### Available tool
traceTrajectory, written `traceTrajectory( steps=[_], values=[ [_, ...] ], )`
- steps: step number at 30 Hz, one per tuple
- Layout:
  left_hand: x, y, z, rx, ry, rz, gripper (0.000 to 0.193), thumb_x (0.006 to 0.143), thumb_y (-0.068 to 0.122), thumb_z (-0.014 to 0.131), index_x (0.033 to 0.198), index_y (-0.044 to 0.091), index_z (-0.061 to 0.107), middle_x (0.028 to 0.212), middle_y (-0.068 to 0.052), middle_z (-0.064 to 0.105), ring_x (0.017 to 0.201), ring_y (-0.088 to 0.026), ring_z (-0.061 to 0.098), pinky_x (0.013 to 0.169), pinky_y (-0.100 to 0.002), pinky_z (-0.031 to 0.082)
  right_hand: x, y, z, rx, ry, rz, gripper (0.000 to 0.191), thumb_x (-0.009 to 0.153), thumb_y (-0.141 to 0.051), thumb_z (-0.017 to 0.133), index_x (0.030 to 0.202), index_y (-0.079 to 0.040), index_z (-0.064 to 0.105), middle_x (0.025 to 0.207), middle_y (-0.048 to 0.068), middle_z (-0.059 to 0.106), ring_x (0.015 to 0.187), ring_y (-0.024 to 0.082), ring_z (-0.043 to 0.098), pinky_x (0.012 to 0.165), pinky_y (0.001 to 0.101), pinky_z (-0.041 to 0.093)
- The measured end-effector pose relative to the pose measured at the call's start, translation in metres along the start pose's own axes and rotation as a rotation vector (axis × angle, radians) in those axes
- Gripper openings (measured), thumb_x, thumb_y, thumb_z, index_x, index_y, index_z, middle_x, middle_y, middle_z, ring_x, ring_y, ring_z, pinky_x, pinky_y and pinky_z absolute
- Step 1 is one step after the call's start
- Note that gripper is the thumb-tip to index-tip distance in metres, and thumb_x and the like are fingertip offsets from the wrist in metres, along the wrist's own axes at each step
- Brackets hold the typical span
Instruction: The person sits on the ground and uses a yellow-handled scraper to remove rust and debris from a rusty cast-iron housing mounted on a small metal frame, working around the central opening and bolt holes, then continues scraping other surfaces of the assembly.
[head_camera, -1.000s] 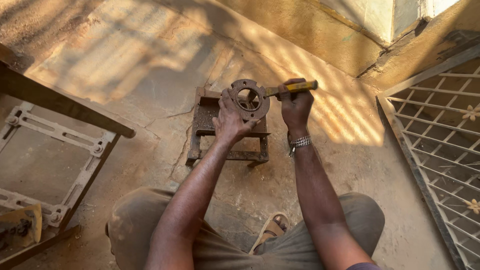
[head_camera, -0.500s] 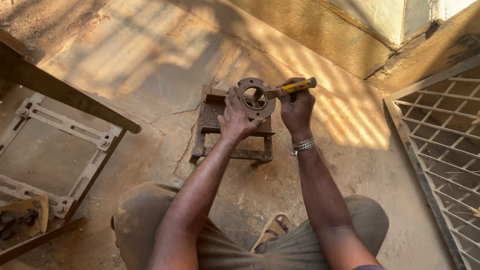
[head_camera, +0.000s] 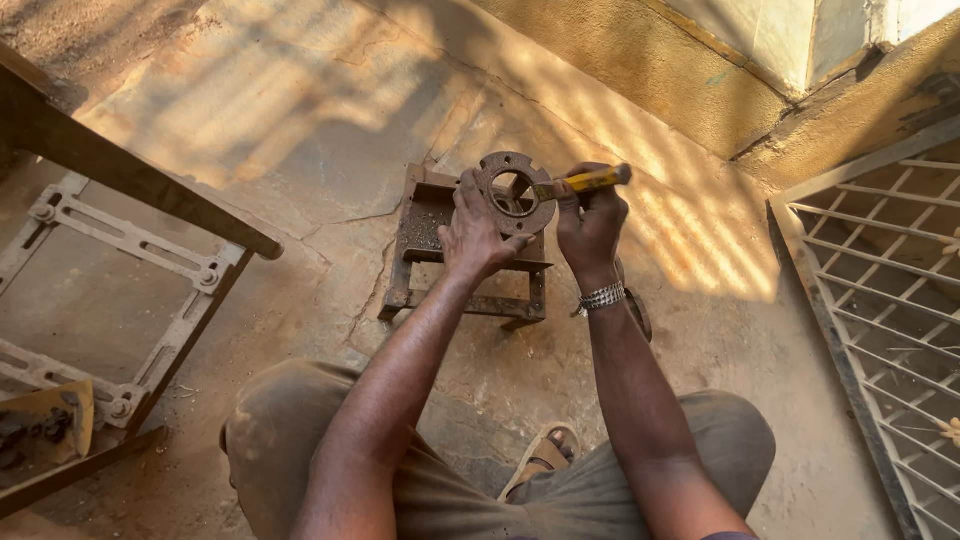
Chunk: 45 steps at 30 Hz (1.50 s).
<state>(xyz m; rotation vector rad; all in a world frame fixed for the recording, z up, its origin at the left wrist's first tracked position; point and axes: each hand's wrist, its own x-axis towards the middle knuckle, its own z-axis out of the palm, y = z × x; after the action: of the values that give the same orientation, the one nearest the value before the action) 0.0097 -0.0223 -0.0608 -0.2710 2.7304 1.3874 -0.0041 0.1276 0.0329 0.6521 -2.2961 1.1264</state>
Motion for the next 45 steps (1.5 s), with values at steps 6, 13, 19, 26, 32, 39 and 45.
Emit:
traceTrajectory(
  steps=[6, 13, 19, 26, 32, 39, 45],
  values=[
    [0.0, 0.0, -0.003, 0.019, -0.005, -0.005, 0.153, 0.065, 0.061, 0.091, 0.16, 0.008, -0.017, 0.167, -0.03, 0.011, 0.149, -0.043, 0.032, 0.116, -0.076, 0.026, -0.001, 0.006, -0.001, 0.057, -0.02, 0.112, 0.02, 0.102, -0.018, 0.071, 0.111, -0.001, 0.065, 0.087, 0.011, 0.075, 0.08, 0.018, 0.077, 0.071, 0.0327, 0.062],
    [-0.001, 0.0, -0.003, 0.006, 0.046, 0.026, 0.154, 0.06, 0.059, 0.094, 0.157, 0.008, -0.014, 0.165, -0.027, 0.015, 0.147, -0.042, 0.035, 0.111, -0.075, 0.031, -0.004, 0.008, 0.001, 0.112, -0.01, 0.066, 0.02, 0.104, -0.018, 0.072, 0.111, -0.001, 0.064, 0.094, 0.013, 0.076, 0.086, 0.019, 0.075, 0.076, 0.0345, 0.061],
    [0.001, 0.002, -0.004, -0.003, -0.007, -0.025, 0.153, 0.062, 0.059, 0.091, 0.162, 0.01, -0.014, 0.168, -0.025, 0.018, 0.151, -0.042, 0.035, 0.116, -0.074, 0.031, -0.002, 0.008, 0.0, -0.039, -0.083, 0.141, 0.019, 0.101, -0.018, 0.072, 0.11, -0.002, 0.066, 0.088, 0.011, 0.077, 0.078, 0.018, 0.077, 0.07, 0.0352, 0.063],
    [0.0, 0.0, -0.002, -0.002, -0.012, -0.025, 0.156, 0.063, 0.061, 0.093, 0.16, 0.008, -0.017, 0.167, -0.03, 0.01, 0.149, -0.044, 0.032, 0.115, -0.075, 0.026, 0.005, 0.024, -0.005, -0.063, -0.184, 0.292, 0.015, 0.102, -0.013, 0.071, 0.111, -0.003, 0.064, 0.087, 0.013, 0.077, 0.076, 0.022, 0.077, 0.068, 0.036, 0.061],
    [-0.001, 0.0, -0.005, 0.022, 0.009, -0.015, 0.156, 0.061, 0.063, 0.093, 0.159, 0.006, -0.014, 0.166, -0.028, 0.014, 0.148, -0.042, 0.035, 0.112, -0.074, 0.031, 0.005, 0.036, 0.001, 0.129, -0.241, 0.193, 0.019, 0.104, -0.005, 0.057, 0.123, -0.003, 0.056, 0.105, 0.016, 0.075, 0.094, 0.023, 0.08, 0.083, 0.033, 0.069],
    [-0.002, -0.002, -0.008, 0.046, 0.012, -0.009, 0.155, 0.062, 0.061, 0.093, 0.162, 0.006, -0.012, 0.167, -0.027, 0.016, 0.148, -0.041, 0.037, 0.113, -0.075, 0.032, 0.011, 0.039, 0.003, 0.128, -0.156, 0.166, 0.016, 0.104, -0.007, 0.065, 0.119, -0.004, 0.059, 0.103, 0.015, 0.078, 0.096, 0.024, 0.08, 0.082, 0.0346, 0.066],
    [0.003, -0.006, -0.004, 0.019, 0.008, -0.01, 0.157, 0.061, 0.064, 0.091, 0.159, 0.006, -0.016, 0.166, -0.032, 0.012, 0.146, -0.044, 0.039, 0.112, -0.072, 0.036, 0.009, 0.029, 0.004, 0.266, -0.123, 0.079, 0.021, 0.105, -0.012, 0.066, 0.123, -0.002, 0.058, 0.106, 0.016, 0.077, 0.099, 0.026, 0.077, 0.086, 0.0414, 0.063]
  ],
)
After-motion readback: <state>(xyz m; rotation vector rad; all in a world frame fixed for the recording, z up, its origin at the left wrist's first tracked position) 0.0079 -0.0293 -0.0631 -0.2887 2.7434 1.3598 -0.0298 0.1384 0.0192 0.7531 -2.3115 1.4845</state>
